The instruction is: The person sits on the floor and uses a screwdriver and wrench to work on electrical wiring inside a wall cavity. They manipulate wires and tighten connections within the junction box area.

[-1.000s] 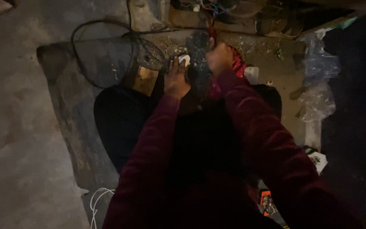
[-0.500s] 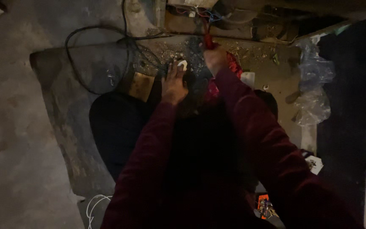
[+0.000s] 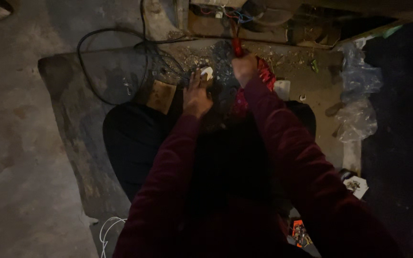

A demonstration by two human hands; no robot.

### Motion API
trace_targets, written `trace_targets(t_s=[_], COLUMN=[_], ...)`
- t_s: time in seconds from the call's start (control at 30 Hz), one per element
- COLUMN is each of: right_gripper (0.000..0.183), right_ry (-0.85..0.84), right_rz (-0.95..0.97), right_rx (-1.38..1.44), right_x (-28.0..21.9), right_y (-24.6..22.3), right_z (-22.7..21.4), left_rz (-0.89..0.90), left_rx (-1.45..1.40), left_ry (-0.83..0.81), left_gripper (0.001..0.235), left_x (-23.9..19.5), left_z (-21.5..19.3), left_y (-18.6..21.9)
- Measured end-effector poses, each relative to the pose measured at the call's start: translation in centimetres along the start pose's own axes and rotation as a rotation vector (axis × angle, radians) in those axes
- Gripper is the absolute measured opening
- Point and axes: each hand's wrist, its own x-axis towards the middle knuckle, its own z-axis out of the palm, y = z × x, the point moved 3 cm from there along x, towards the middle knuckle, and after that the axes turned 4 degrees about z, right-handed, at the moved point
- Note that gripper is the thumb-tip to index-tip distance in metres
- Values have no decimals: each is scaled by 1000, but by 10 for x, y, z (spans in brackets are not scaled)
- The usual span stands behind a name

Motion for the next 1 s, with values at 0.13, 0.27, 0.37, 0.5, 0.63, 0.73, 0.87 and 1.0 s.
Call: trace_targets(t_s=[0.13,0.27,0.37,0.5,0.63,0.73,0.87,1.0], right_gripper=[32,24,37,29,24,21,22,26], right_ry=[-97,61,-43,-47,-67,-116,-175,-263], right_rz=[-475,68,-486,-129,109,230,351,444], right_rx=[122,72,22,9,-54,-95,-104,-104], right_x=[-3,25,24,27,21,21,0,-18], right_y=[18,59,54,53,17,-31,-86,-130], right_z=[4,17,17,15,8,-12,-29,-40], left_rz=[-30,-44,-50,-88,-40,-52,-52,-85], left_rx=[1,14,33,26,46,70,102,65], left_ry=[-26,-50,-63,-116,-65,-103,-153,-168], left_gripper=[79,76,79,80,85,88,90,86], left_x=[-6,-3,-2,-1,-4,-6,-14,-22], left_z=[2,-2,-4,-3,-2,-4,-7,0], left_y=[-2,2,4,4,3,3,-2,-11])
